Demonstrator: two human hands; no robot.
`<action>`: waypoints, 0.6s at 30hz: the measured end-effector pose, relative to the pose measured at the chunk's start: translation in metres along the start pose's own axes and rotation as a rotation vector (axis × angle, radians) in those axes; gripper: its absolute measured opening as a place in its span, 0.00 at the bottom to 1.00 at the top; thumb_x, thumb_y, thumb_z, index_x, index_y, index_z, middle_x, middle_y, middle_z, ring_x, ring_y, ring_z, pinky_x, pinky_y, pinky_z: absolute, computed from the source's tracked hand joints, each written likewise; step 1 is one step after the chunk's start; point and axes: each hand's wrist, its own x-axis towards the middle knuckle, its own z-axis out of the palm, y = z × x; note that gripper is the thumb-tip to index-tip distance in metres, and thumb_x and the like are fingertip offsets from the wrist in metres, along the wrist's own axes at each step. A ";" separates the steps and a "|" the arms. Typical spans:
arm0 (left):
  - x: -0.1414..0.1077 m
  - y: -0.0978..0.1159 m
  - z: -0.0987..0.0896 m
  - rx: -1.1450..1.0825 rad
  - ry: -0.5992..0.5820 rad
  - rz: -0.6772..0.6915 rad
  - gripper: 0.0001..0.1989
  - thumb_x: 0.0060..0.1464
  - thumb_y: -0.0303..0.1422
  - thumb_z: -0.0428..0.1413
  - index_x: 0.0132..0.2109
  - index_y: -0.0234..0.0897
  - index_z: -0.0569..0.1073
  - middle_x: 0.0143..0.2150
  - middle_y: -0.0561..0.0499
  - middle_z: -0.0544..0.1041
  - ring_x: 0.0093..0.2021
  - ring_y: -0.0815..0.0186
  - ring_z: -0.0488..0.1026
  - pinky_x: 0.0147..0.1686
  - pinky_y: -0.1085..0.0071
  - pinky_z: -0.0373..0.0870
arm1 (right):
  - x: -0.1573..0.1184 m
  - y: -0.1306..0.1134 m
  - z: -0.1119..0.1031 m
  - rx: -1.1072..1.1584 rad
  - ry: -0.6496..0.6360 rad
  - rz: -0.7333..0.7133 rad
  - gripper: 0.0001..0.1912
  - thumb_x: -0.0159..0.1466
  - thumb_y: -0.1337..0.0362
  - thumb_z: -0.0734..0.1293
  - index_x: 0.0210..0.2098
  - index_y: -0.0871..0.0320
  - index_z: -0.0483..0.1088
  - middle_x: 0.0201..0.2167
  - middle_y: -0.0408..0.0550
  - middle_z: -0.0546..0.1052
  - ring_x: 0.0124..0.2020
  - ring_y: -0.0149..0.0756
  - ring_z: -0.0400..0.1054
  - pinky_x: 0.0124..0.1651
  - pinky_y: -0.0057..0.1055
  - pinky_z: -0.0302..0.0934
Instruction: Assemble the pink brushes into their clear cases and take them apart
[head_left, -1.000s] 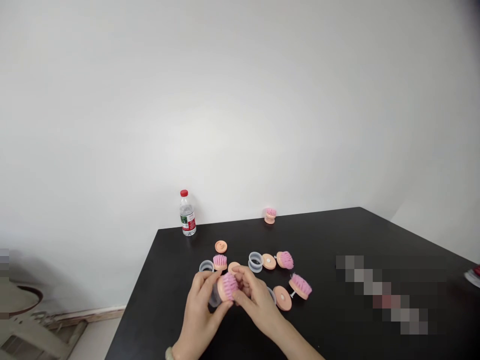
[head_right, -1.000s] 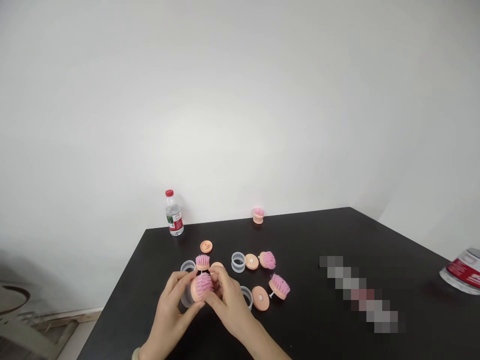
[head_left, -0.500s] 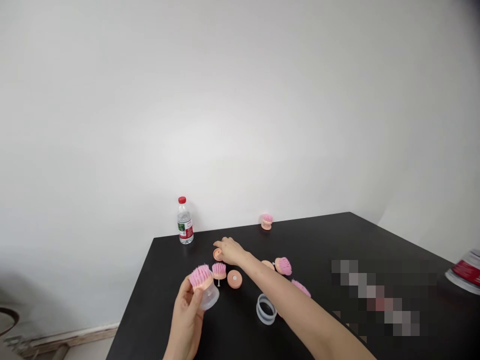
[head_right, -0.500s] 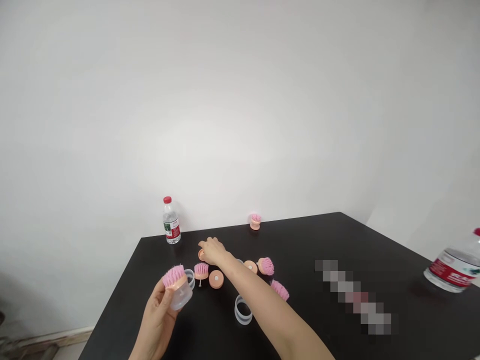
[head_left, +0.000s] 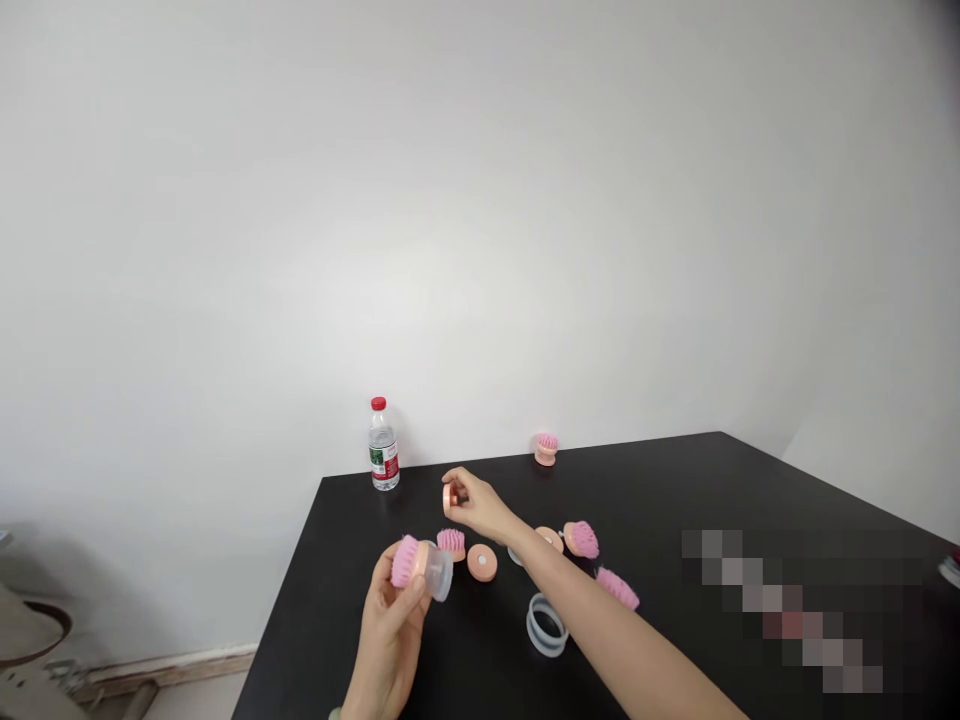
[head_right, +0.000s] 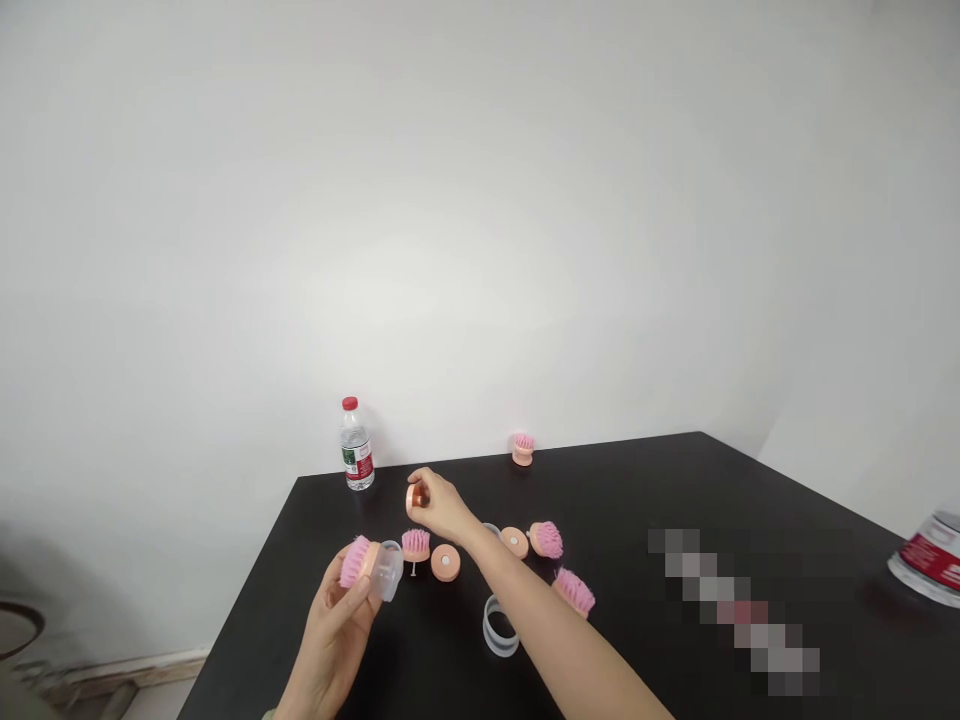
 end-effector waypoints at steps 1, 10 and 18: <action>0.000 0.000 0.001 -0.023 0.008 -0.009 0.23 0.42 0.34 0.72 0.47 0.41 0.78 0.45 0.48 0.82 0.51 0.56 0.78 0.52 0.62 0.73 | -0.014 -0.005 0.000 0.061 0.016 -0.030 0.17 0.65 0.69 0.64 0.53 0.53 0.64 0.45 0.46 0.75 0.45 0.36 0.72 0.48 0.34 0.67; -0.001 -0.016 0.000 -0.074 -0.079 -0.080 0.20 0.46 0.37 0.70 0.46 0.37 0.79 0.49 0.43 0.80 0.54 0.53 0.76 0.59 0.56 0.69 | -0.106 -0.017 0.035 0.969 0.314 -0.179 0.16 0.57 0.58 0.75 0.40 0.52 0.66 0.51 0.53 0.74 0.52 0.45 0.71 0.52 0.41 0.65; -0.001 -0.016 -0.001 -0.006 -0.164 -0.083 0.18 0.47 0.36 0.69 0.47 0.39 0.79 0.46 0.45 0.81 0.50 0.56 0.77 0.55 0.60 0.72 | -0.110 -0.014 0.039 0.888 0.335 -0.198 0.17 0.53 0.59 0.78 0.32 0.55 0.67 0.48 0.53 0.74 0.53 0.47 0.70 0.55 0.43 0.64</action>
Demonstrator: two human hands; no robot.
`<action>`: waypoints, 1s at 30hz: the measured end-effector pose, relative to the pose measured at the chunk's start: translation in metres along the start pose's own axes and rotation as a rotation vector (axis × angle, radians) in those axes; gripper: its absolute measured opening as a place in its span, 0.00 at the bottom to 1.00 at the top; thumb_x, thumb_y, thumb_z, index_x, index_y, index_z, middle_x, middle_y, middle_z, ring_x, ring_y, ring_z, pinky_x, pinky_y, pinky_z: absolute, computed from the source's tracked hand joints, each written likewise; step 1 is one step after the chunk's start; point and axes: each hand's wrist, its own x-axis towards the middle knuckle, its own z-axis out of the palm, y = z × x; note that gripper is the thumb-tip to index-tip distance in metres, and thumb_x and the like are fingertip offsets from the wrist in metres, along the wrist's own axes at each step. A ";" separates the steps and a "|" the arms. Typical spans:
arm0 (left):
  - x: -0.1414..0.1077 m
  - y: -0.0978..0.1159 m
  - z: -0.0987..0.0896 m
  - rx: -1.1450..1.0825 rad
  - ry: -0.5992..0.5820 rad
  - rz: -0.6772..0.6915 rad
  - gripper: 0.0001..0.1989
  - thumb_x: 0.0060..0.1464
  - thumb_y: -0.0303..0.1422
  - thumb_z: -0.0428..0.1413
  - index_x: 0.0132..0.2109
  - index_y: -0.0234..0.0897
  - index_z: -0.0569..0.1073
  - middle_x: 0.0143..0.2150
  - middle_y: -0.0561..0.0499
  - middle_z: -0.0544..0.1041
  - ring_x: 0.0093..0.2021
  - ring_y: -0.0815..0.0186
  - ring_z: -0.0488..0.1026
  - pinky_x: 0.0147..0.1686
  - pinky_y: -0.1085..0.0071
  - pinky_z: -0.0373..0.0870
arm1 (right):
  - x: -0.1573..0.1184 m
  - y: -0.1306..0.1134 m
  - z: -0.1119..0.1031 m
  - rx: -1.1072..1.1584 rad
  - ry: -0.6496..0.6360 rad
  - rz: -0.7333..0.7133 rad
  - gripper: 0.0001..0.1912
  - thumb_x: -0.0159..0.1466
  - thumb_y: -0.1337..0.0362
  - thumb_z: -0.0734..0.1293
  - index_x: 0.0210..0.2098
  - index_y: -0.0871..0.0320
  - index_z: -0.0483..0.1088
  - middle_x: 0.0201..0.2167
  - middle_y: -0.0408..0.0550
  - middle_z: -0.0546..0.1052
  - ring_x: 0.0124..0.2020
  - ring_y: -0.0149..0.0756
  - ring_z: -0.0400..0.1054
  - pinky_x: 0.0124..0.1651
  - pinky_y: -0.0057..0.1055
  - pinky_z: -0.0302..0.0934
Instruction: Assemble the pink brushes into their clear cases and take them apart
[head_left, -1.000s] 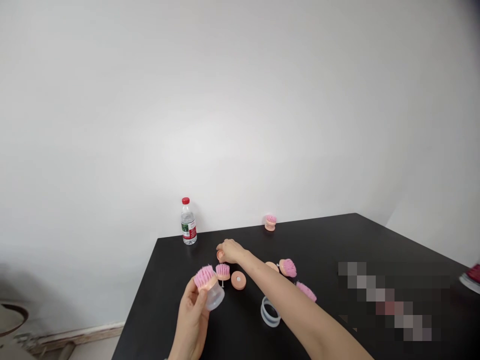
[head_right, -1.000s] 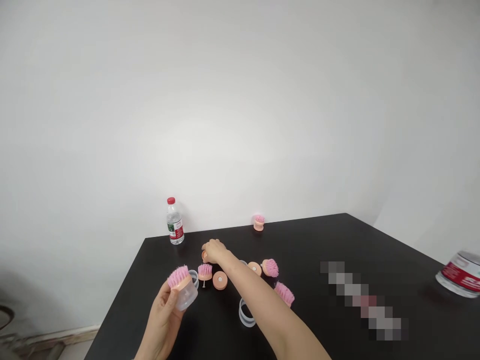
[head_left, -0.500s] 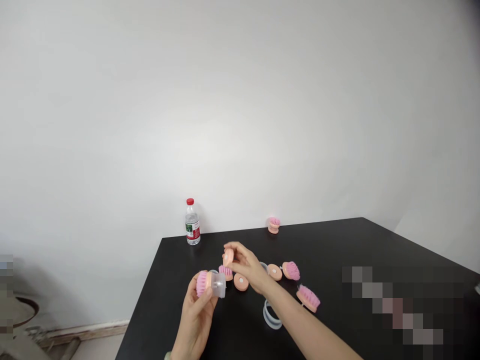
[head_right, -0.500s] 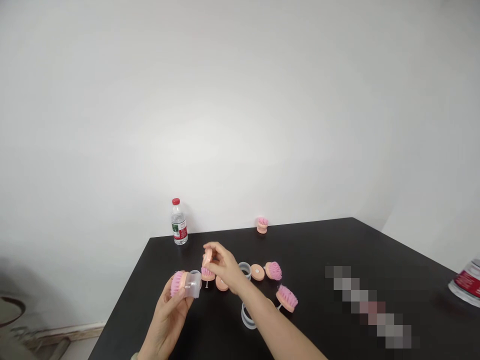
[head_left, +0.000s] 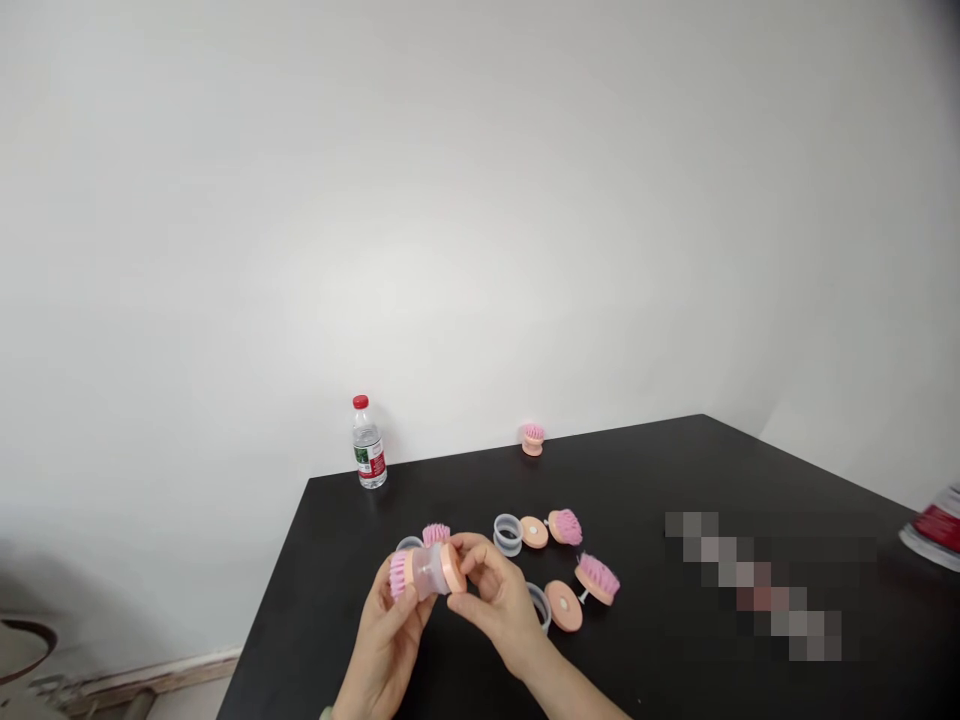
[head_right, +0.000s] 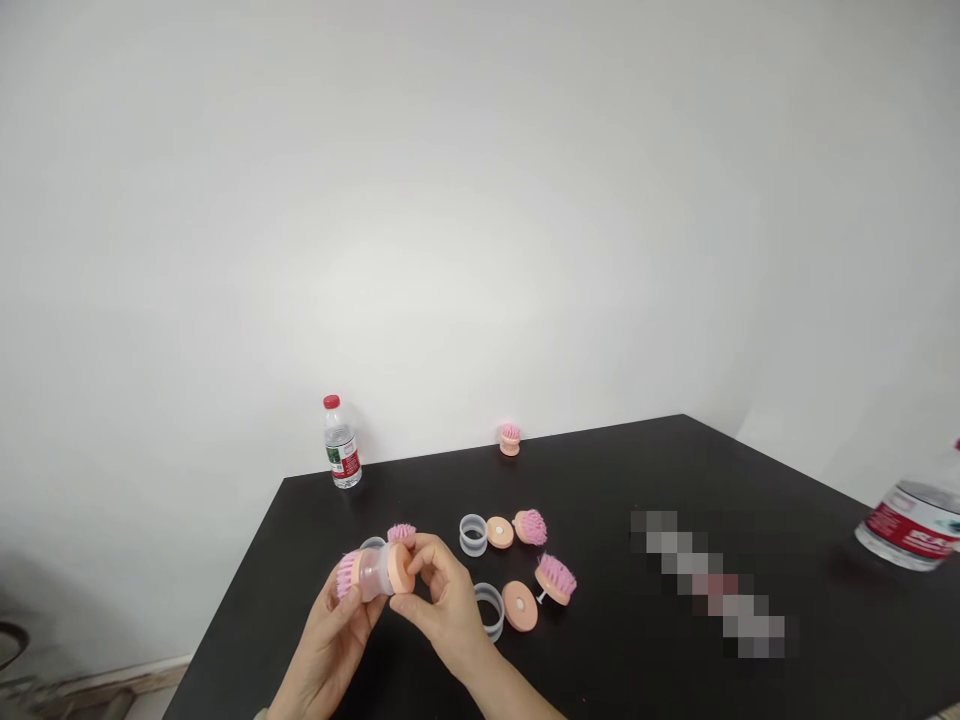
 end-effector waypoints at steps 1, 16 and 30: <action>0.000 0.000 0.000 0.002 -0.008 -0.005 0.18 0.47 0.35 0.69 0.47 0.39 0.79 0.46 0.46 0.81 0.50 0.56 0.77 0.54 0.60 0.72 | 0.000 0.001 -0.001 -0.010 0.002 -0.007 0.17 0.53 0.59 0.78 0.32 0.55 0.67 0.48 0.53 0.74 0.52 0.47 0.71 0.54 0.42 0.64; -0.002 0.001 0.002 -0.026 -0.018 -0.052 0.17 0.47 0.33 0.69 0.45 0.38 0.79 0.45 0.45 0.80 0.46 0.60 0.77 0.49 0.65 0.73 | -0.006 0.008 -0.003 -0.159 0.091 -0.092 0.17 0.53 0.59 0.79 0.30 0.55 0.67 0.46 0.51 0.73 0.47 0.43 0.72 0.47 0.36 0.67; -0.003 -0.001 0.000 0.039 -0.029 -0.060 0.18 0.45 0.33 0.70 0.45 0.38 0.78 0.43 0.46 0.80 0.44 0.59 0.77 0.46 0.66 0.74 | -0.007 0.007 -0.005 -0.264 0.013 -0.147 0.28 0.55 0.53 0.78 0.52 0.49 0.71 0.47 0.50 0.73 0.46 0.44 0.72 0.47 0.36 0.69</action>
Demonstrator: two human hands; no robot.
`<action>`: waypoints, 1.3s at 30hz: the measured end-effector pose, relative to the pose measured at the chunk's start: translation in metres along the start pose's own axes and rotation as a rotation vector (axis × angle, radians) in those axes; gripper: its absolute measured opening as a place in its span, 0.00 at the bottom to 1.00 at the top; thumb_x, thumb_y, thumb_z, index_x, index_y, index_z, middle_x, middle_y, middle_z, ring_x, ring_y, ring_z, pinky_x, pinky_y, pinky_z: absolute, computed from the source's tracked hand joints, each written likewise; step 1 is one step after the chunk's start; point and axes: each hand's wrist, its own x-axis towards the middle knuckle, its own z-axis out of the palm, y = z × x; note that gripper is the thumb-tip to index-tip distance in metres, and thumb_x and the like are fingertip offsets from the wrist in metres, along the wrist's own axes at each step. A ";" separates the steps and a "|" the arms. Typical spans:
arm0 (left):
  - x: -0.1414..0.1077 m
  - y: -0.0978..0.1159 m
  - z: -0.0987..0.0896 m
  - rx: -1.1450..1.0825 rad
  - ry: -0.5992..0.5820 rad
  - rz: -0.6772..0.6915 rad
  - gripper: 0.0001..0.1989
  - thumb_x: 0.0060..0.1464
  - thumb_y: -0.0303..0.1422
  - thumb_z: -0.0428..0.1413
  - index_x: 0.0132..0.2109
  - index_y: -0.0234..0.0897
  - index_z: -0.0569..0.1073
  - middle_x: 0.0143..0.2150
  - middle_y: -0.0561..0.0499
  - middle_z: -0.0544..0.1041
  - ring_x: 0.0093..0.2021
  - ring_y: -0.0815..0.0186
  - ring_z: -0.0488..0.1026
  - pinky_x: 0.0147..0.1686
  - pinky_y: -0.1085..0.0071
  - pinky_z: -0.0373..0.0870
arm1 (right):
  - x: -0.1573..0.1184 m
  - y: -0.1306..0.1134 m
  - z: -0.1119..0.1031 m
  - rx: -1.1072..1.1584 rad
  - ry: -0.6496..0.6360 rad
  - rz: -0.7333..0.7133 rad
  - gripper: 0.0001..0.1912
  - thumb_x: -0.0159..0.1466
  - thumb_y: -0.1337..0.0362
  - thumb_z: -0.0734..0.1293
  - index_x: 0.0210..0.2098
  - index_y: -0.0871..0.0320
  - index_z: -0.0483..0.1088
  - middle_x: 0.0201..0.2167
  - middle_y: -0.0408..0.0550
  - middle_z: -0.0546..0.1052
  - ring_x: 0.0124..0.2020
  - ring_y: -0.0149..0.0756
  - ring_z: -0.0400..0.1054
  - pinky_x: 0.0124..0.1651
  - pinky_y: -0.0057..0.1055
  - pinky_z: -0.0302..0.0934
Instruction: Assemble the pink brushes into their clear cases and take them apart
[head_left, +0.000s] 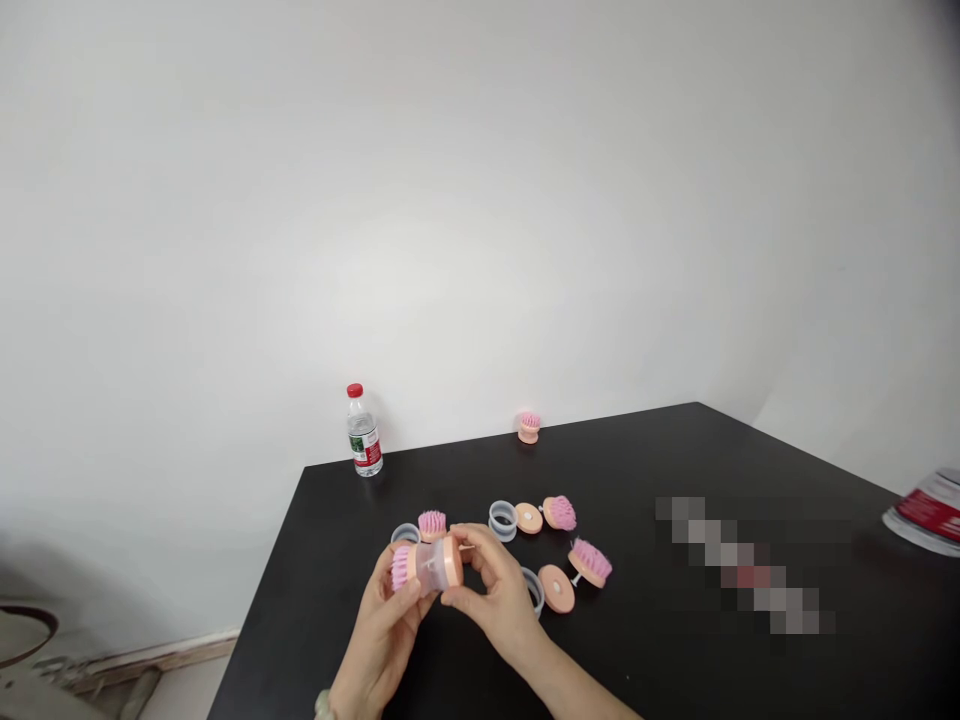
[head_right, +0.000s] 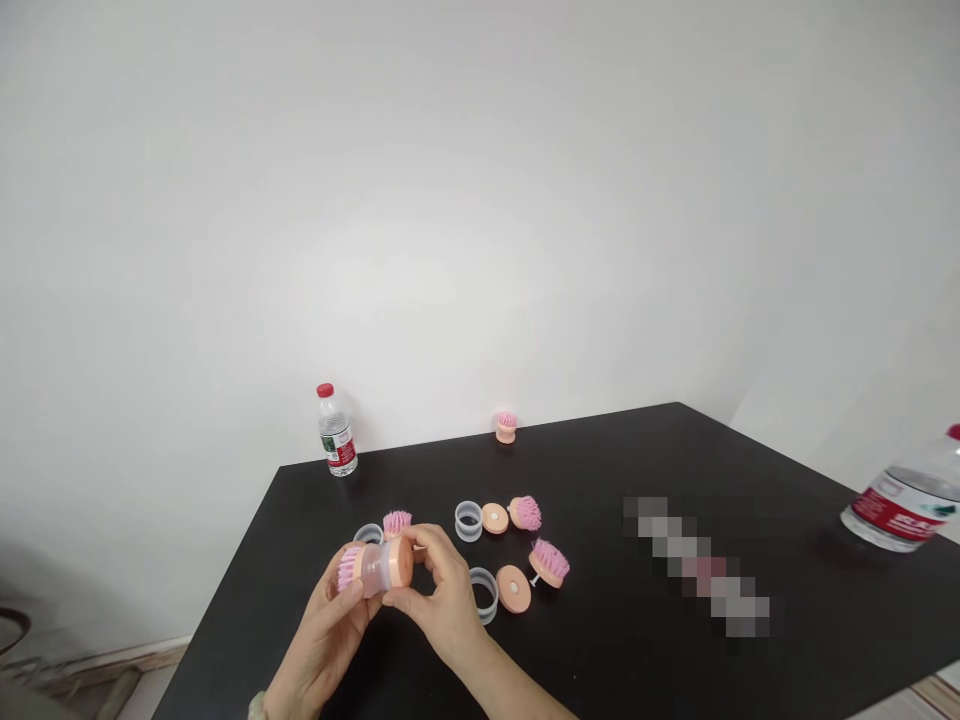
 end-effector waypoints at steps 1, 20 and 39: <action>0.000 0.000 0.000 0.005 0.003 -0.001 0.18 0.45 0.33 0.70 0.45 0.38 0.78 0.43 0.46 0.80 0.44 0.59 0.77 0.46 0.65 0.74 | 0.000 0.000 -0.001 -0.024 -0.008 -0.020 0.28 0.55 0.52 0.77 0.53 0.49 0.71 0.48 0.50 0.73 0.47 0.44 0.72 0.48 0.36 0.69; 0.001 0.001 -0.001 0.018 -0.001 0.004 0.18 0.47 0.33 0.69 0.45 0.37 0.77 0.42 0.46 0.79 0.43 0.61 0.77 0.46 0.65 0.75 | 0.002 -0.003 0.001 -0.045 -0.032 -0.044 0.26 0.56 0.56 0.77 0.52 0.48 0.72 0.48 0.50 0.73 0.47 0.45 0.72 0.47 0.36 0.70; 0.000 0.007 0.000 0.104 -0.013 -0.050 0.16 0.41 0.33 0.72 0.36 0.35 0.75 0.32 0.52 0.75 0.33 0.68 0.72 0.35 0.72 0.72 | 0.009 -0.017 -0.006 -0.302 -0.048 -0.213 0.21 0.57 0.55 0.77 0.48 0.52 0.73 0.40 0.50 0.79 0.39 0.43 0.74 0.41 0.38 0.72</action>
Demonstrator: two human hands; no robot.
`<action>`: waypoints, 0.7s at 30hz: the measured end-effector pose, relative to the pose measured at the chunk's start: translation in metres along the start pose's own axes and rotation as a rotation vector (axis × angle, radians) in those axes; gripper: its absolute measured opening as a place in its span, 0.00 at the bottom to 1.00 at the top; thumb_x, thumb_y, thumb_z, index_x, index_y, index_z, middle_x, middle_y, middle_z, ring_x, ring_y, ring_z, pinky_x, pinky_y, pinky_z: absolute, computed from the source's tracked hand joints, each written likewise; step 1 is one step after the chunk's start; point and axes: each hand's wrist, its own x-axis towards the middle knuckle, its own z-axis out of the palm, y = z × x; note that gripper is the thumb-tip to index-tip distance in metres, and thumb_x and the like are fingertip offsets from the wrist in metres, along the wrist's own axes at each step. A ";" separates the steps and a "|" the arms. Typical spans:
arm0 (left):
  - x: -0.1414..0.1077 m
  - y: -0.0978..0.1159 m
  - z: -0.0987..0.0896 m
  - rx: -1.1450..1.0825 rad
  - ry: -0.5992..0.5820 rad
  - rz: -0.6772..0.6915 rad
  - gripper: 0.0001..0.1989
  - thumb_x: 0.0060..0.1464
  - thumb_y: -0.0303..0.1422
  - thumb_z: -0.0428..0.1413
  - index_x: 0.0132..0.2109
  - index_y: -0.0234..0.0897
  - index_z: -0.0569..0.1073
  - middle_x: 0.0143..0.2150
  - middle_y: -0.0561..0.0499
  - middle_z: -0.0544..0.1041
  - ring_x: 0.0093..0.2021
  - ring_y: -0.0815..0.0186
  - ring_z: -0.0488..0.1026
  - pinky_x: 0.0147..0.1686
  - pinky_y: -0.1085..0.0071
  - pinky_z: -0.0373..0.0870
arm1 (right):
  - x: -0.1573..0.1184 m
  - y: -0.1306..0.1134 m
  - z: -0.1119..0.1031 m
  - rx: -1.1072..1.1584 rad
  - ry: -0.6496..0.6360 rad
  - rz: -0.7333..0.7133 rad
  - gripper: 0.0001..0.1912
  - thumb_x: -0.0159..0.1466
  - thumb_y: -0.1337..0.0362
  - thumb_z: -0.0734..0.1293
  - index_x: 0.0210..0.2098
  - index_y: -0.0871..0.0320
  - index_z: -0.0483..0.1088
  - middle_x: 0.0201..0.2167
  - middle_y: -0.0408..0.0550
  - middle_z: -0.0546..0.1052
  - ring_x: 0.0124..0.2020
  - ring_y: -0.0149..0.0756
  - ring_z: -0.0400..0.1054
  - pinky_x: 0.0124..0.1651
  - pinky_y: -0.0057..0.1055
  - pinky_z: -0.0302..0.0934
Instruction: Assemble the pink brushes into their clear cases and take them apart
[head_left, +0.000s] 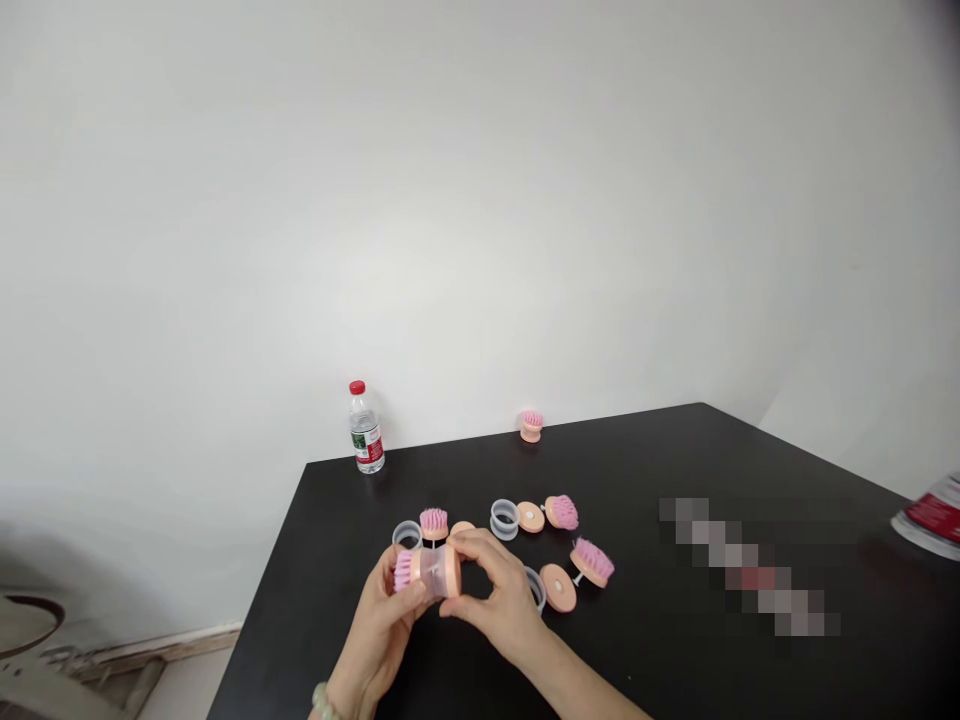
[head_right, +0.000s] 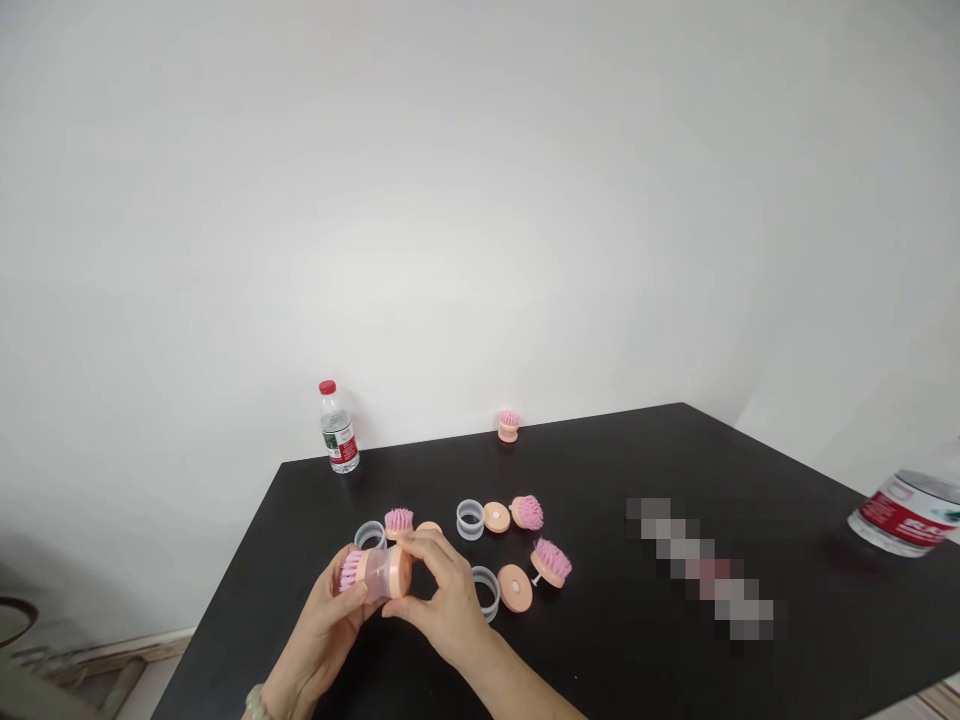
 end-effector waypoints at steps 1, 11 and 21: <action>0.000 -0.001 -0.001 -0.003 0.004 -0.006 0.16 0.41 0.34 0.72 0.36 0.35 0.76 0.32 0.52 0.75 0.33 0.67 0.72 0.35 0.72 0.72 | 0.001 0.000 -0.001 -0.012 -0.002 -0.017 0.21 0.57 0.55 0.76 0.48 0.52 0.73 0.41 0.50 0.79 0.40 0.44 0.74 0.43 0.39 0.72; 0.002 -0.006 -0.002 -0.015 0.001 -0.069 0.17 0.43 0.37 0.71 0.37 0.33 0.77 0.31 0.50 0.76 0.28 0.70 0.72 0.32 0.72 0.74 | 0.001 0.003 -0.012 -0.004 -0.124 -0.043 0.23 0.55 0.59 0.78 0.49 0.51 0.75 0.48 0.52 0.80 0.50 0.47 0.75 0.52 0.40 0.72; 0.001 -0.010 -0.002 -0.071 0.011 -0.138 0.19 0.42 0.39 0.71 0.40 0.35 0.78 0.34 0.48 0.78 0.32 0.66 0.74 0.34 0.71 0.72 | 0.000 -0.002 -0.014 -0.132 -0.168 -0.086 0.16 0.62 0.58 0.72 0.48 0.54 0.71 0.43 0.53 0.78 0.45 0.44 0.75 0.45 0.38 0.73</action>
